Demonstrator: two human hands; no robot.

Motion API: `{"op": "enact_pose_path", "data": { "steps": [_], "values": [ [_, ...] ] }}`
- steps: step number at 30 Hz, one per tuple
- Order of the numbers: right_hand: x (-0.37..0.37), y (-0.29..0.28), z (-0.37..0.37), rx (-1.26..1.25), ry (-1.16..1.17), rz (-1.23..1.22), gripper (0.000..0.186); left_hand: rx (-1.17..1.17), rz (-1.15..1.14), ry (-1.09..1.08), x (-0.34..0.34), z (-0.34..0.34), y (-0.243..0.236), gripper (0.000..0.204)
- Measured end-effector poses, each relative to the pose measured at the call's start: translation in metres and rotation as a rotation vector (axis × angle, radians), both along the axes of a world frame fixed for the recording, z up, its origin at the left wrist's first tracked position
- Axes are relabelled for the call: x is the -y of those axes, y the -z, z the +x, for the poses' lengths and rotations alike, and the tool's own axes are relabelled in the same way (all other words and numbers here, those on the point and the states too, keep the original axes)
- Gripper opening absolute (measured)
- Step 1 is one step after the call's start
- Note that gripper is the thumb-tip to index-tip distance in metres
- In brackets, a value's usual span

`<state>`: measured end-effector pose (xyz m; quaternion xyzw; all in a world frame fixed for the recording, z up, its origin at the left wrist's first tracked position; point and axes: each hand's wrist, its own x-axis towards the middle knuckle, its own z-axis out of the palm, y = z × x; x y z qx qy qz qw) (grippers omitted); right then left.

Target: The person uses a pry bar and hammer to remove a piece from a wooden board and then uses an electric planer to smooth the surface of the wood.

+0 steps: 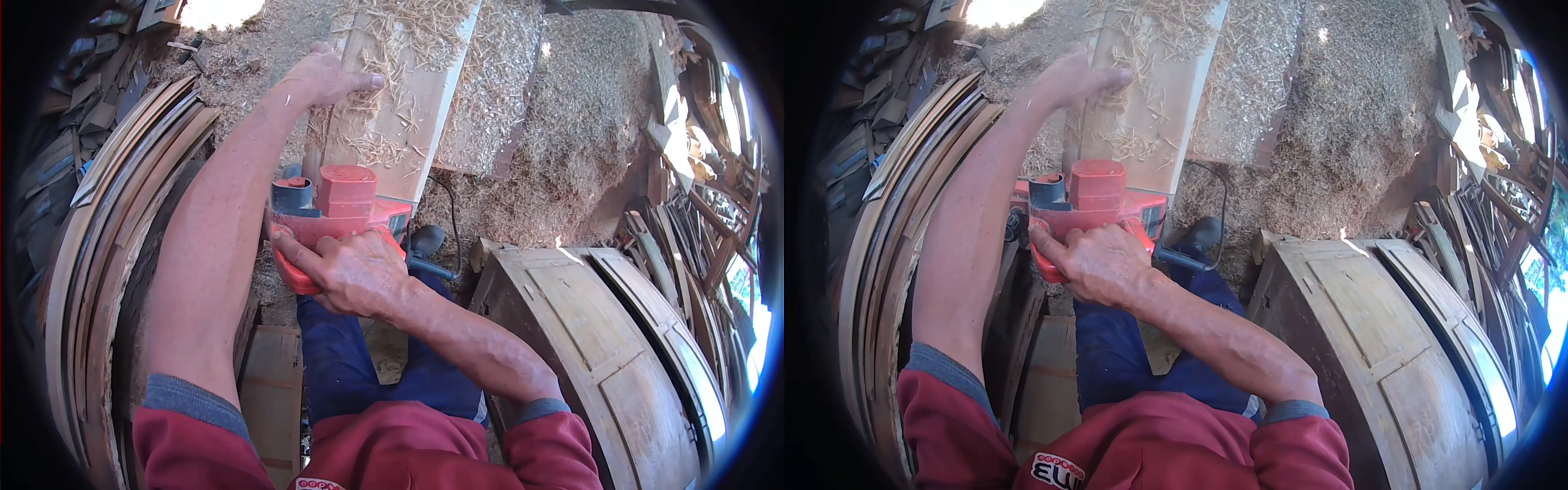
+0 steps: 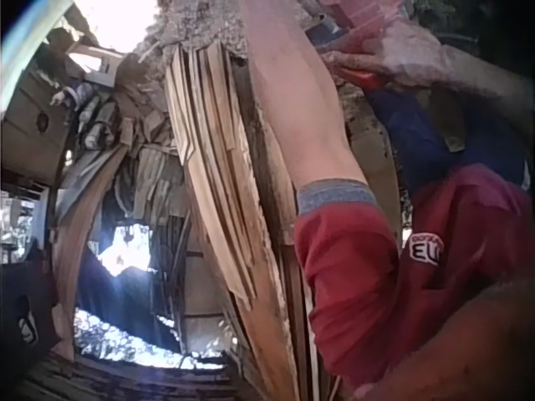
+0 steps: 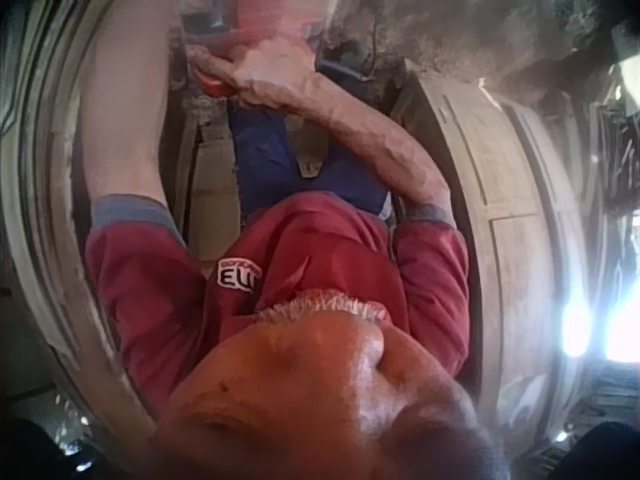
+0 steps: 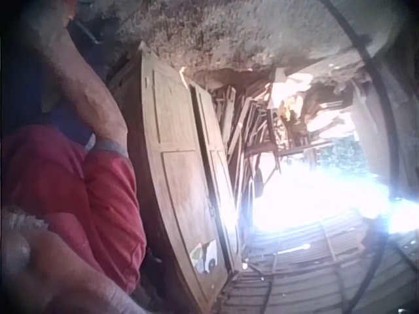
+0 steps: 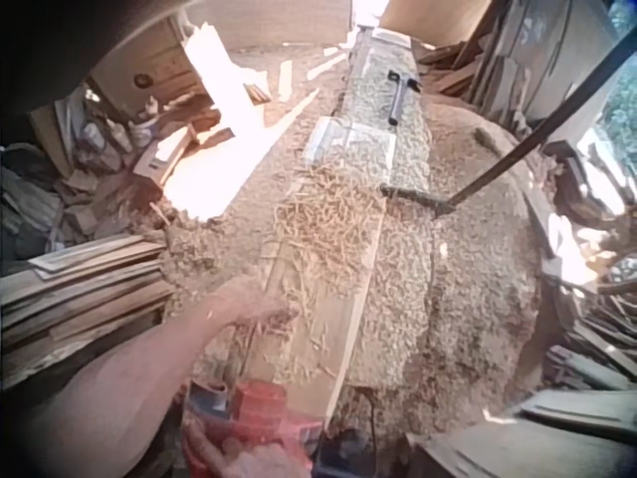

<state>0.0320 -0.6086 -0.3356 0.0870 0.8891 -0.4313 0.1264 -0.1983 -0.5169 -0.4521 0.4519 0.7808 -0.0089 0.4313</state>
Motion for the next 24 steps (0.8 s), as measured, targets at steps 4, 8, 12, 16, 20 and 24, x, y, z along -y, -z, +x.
{"op": "enact_pose_path", "data": {
  "steps": [4, 8, 12, 16, 20, 24],
  "values": [
    [-0.007, 0.000, 0.018, 0.014, 0.008, -0.004, 0.090, -0.076, 0.052, -0.022, 0.003, 0.004, -0.001, 0.132],
    [-0.021, -0.004, 0.050, 0.030, -0.002, 0.026, 0.095, -0.055, 0.010, -0.029, 0.003, 0.006, -0.011, 0.137],
    [-0.036, -0.005, 0.087, 0.011, 0.018, 0.083, 0.098, -0.041, -0.019, -0.037, 0.001, 0.006, -0.020, 0.132],
    [-0.049, -0.007, 0.118, -0.024, 0.061, 0.103, 0.092, -0.088, -0.034, 0.002, -0.001, 0.014, -0.037, 0.125],
    [-0.065, -0.007, 0.150, -0.041, 0.064, 0.131, 0.085, -0.092, -0.035, 0.028, 0.001, 0.011, -0.036, 0.122],
    [-0.071, -0.006, 0.170, -0.029, 0.072, 0.140, 0.086, -0.113, -0.019, 0.018, 0.001, 0.012, -0.032, 0.123]
  ]
}}
